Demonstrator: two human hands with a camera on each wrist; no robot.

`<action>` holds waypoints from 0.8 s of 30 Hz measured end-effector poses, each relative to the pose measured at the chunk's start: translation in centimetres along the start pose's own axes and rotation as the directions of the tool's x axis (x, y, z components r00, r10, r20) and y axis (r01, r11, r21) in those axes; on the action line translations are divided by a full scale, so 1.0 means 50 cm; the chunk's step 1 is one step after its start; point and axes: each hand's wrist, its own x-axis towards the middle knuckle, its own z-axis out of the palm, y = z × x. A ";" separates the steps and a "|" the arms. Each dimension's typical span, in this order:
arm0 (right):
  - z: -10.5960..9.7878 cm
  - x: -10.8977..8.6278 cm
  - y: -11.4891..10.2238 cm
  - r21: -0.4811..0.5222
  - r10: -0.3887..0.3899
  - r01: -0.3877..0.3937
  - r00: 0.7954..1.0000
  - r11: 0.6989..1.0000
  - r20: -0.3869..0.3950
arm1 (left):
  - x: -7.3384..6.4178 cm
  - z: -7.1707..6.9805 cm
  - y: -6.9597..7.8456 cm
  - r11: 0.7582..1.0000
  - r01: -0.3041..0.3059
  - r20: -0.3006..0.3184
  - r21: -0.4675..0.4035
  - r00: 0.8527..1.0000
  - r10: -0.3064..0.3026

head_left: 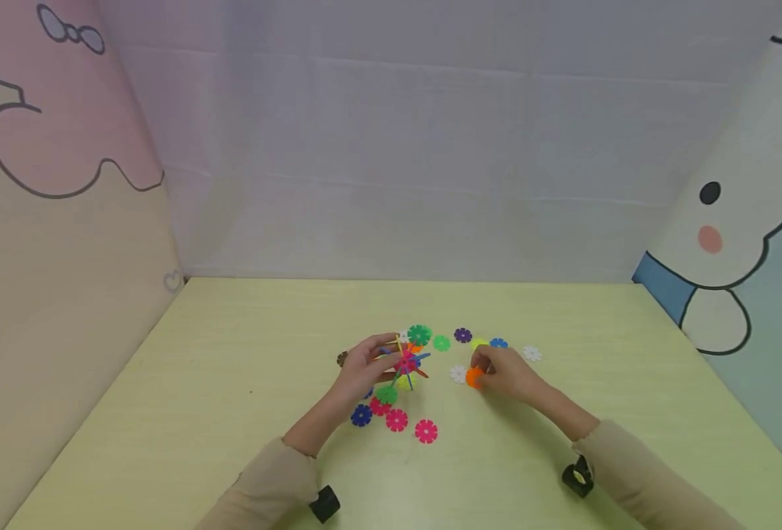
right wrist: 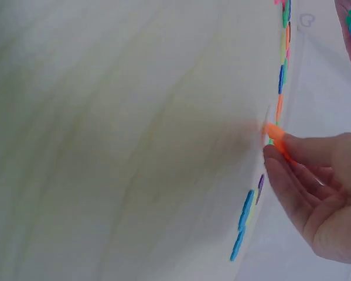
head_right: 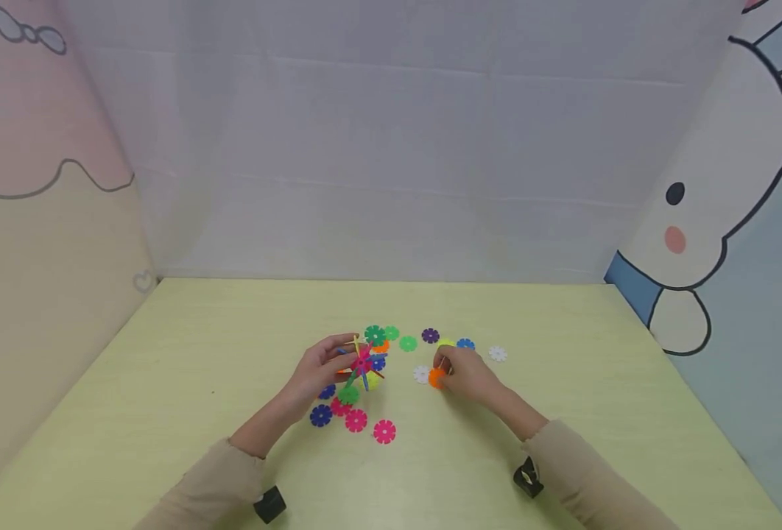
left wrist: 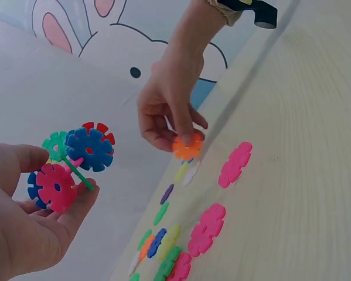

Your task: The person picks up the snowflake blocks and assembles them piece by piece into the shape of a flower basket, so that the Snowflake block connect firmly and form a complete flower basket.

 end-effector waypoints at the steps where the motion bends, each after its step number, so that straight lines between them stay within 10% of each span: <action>1: 0.000 0.002 -0.009 0.030 0.004 -0.003 1.000 1.000 -0.027 | 0.001 0.003 0.002 1.000 -0.003 0.003 -0.004 1.000 0.003; 9: -0.004 -0.002 -0.121 0.465 0.111 0.008 0.967 0.885 -0.227 | 0.004 0.017 0.007 1.000 -0.009 0.019 -0.017 1.000 0.009; 24: 0.001 -0.003 -0.151 0.424 0.106 0.033 0.948 0.905 -0.299 | 0.007 0.021 -0.001 1.000 -0.018 0.010 -0.008 1.000 0.018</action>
